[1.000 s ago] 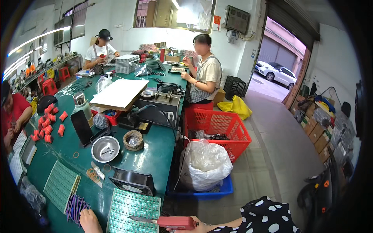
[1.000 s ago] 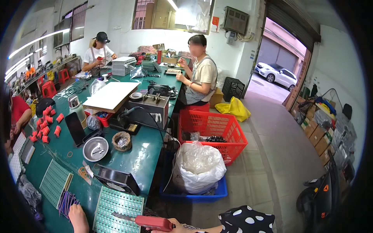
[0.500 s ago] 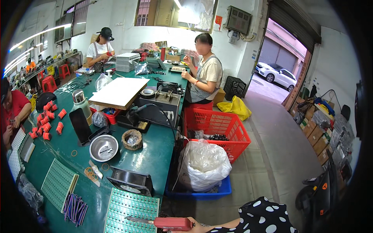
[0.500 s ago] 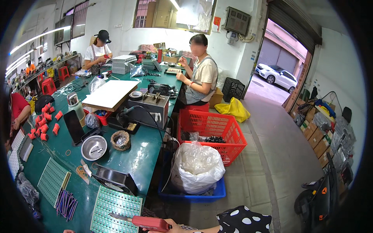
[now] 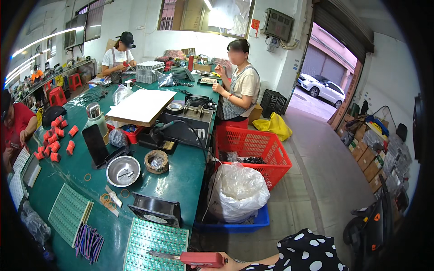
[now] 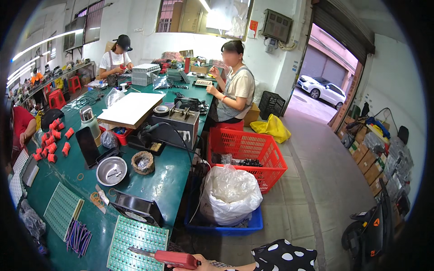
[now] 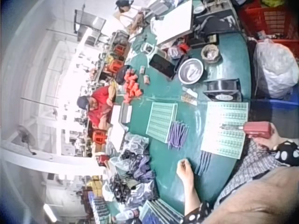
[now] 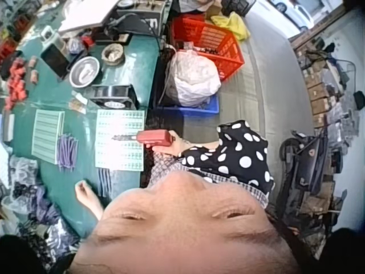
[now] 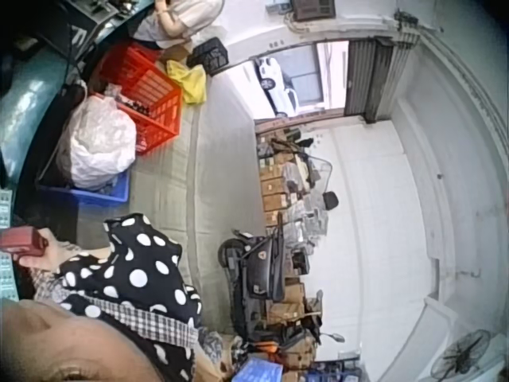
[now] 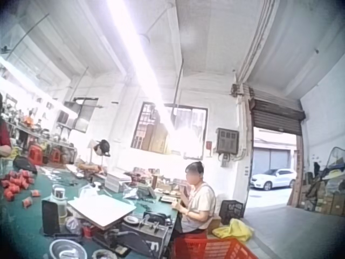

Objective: The person positions wires along the edge of a circuit board by hand and solders them to the board using a soldering gun.

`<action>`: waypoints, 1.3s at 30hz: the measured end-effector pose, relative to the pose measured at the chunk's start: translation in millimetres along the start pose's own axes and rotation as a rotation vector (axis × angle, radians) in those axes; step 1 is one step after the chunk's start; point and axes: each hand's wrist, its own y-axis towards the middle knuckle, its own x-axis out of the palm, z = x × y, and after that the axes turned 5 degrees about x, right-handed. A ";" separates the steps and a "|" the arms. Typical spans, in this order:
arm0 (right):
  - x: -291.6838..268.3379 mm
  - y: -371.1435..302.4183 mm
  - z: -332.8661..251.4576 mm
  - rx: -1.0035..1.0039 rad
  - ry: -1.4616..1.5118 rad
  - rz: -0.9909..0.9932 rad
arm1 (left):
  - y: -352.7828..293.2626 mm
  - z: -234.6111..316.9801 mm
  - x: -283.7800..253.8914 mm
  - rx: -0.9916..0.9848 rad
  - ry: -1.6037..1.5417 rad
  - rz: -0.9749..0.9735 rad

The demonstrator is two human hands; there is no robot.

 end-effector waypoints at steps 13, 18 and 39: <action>0.5 -7.7 -7.1 0.091 -0.039 0.014 | -6.3 19.3 -1.1 0.052 -0.108 0.028; -7.0 -13.1 -7.7 0.122 -0.121 -0.095 | -14.8 32.9 -6.4 -0.043 -0.058 -0.025; -9.7 -11.4 6.0 0.181 -0.035 -0.175 | -41.2 37.4 45.7 0.826 0.575 -0.102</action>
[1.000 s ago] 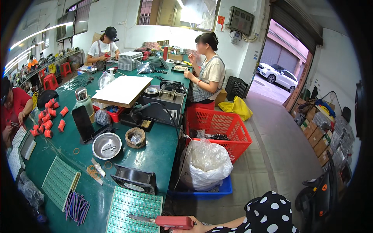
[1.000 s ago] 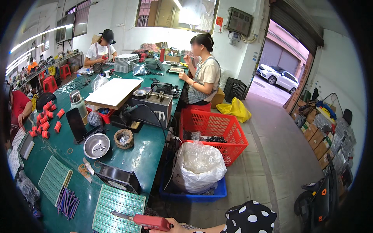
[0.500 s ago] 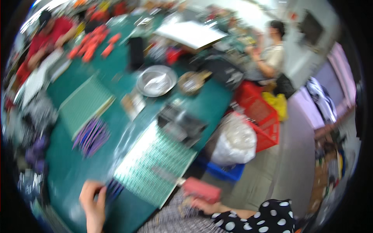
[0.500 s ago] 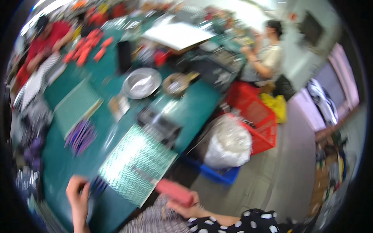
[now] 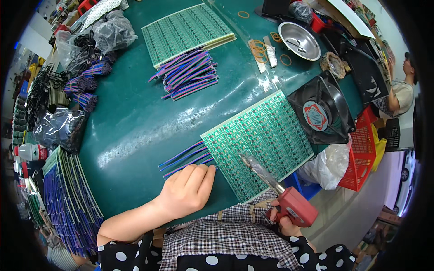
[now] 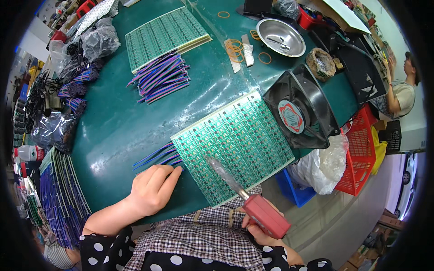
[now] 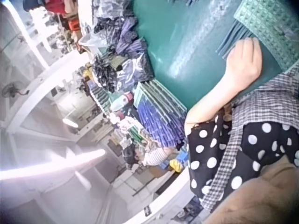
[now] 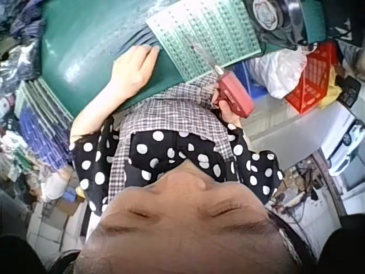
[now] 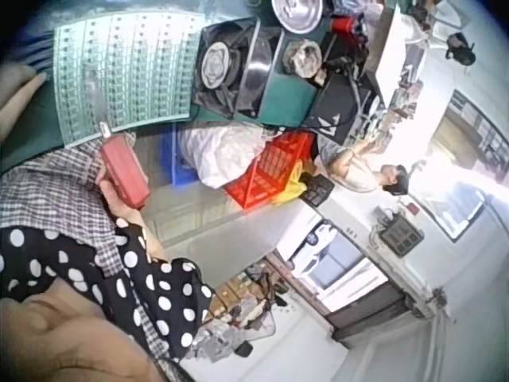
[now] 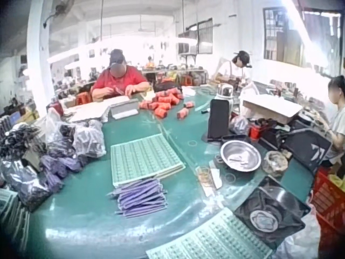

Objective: The person positions wires along the edge of a circuit board by hand and solders them to the board using a soldering gun.

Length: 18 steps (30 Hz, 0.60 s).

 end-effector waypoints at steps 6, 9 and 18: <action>-13.7 -0.1 15.7 0.029 -0.126 -0.064 | -1.2 -8.0 11.8 0.108 0.134 0.004; -16.0 1.8 14.6 -0.061 -0.540 -0.102 | 0.2 -8.3 13.3 0.112 0.148 0.015; -1.3 7.8 4.1 0.019 -0.589 0.034 | -0.6 -7.6 14.0 0.121 0.150 0.013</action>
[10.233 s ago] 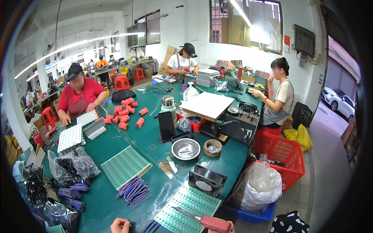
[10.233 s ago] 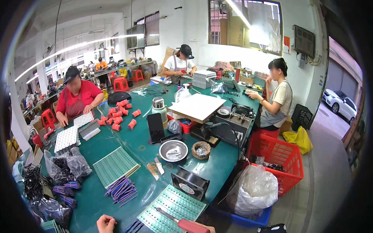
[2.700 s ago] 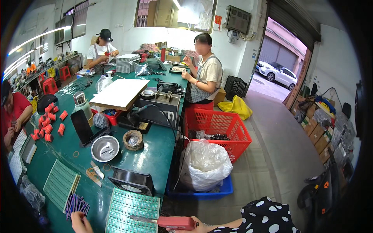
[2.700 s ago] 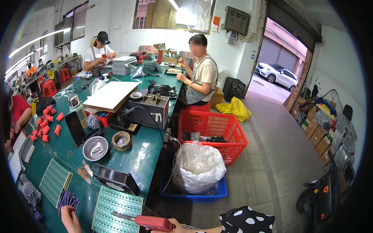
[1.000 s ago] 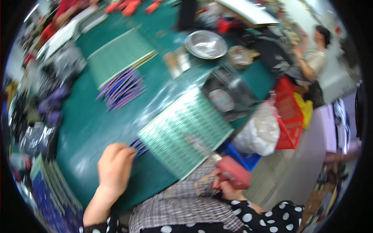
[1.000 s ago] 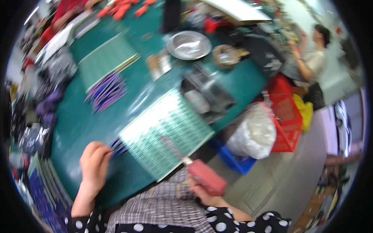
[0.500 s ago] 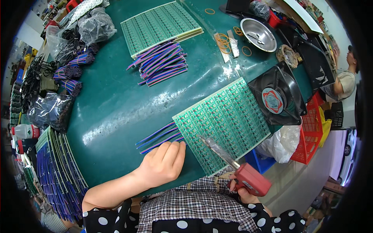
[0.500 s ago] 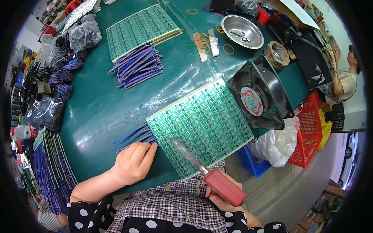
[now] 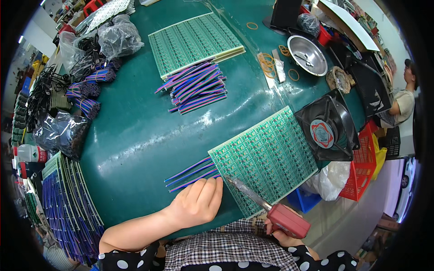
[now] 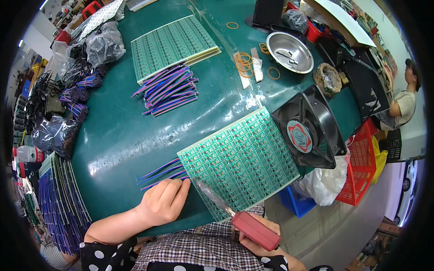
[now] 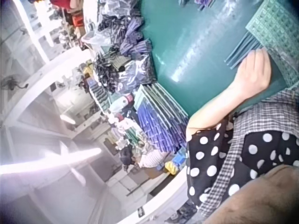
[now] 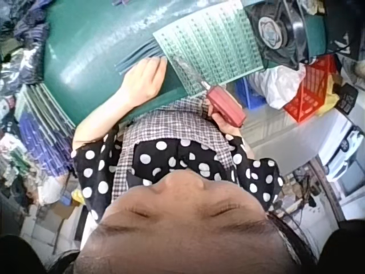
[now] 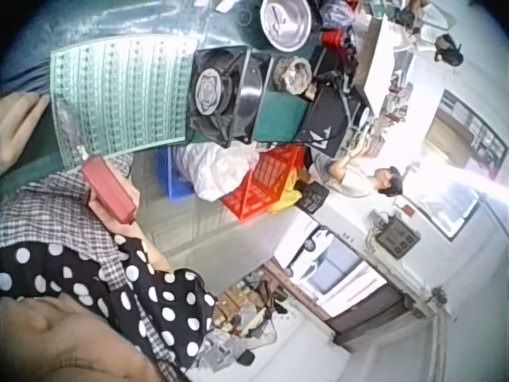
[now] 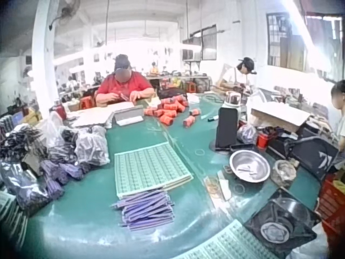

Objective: The person positions wires along the edge of a circuit board by hand and solders them to the board using a soldering gun.

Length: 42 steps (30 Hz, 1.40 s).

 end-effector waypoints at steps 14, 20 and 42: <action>-5.5 2.9 -16.5 -0.056 -0.115 -0.067 | 0.9 3.2 -1.2 -0.018 0.012 -0.018; -3.1 3.7 -14.2 -0.036 -0.009 -0.074 | -2.3 3.8 1.2 -0.011 0.068 -0.029; -2.3 -3.9 -13.1 -0.007 0.051 -0.003 | 1.4 7.1 0.1 0.049 0.123 -0.056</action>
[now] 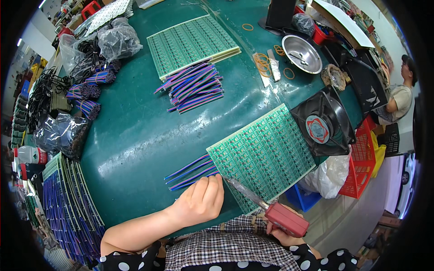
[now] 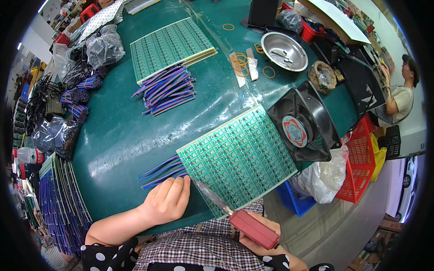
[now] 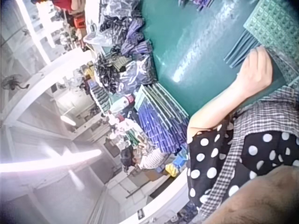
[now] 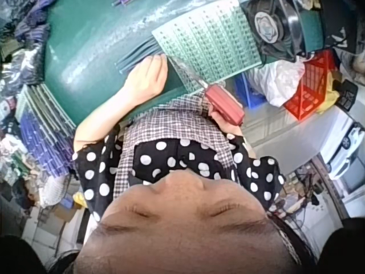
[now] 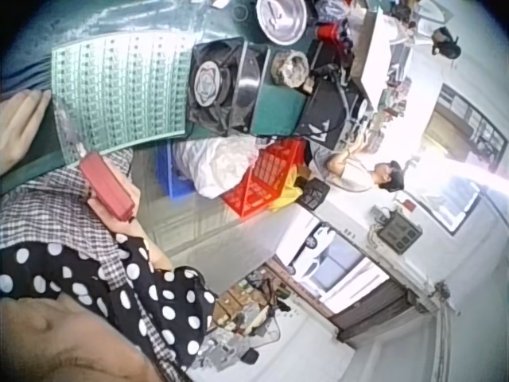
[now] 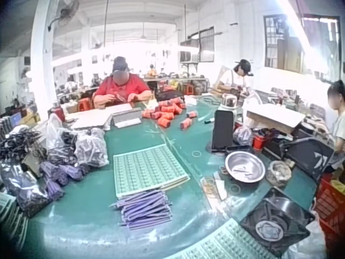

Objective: The person positions wires along the edge of a circuit board by hand and solders them to the board using a soldering gun.

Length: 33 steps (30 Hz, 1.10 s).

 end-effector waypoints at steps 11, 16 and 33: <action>-4.2 -4.5 9.8 -0.076 -0.144 -0.043 | 0.4 2.2 0.4 -0.017 0.021 0.008; 1.6 3.1 -1.3 -0.035 0.013 -0.007 | -0.8 4.4 1.9 -0.054 0.007 0.016; 0.3 1.8 -3.7 -0.030 -0.128 -0.012 | 0.5 6.3 2.0 -0.050 0.049 0.004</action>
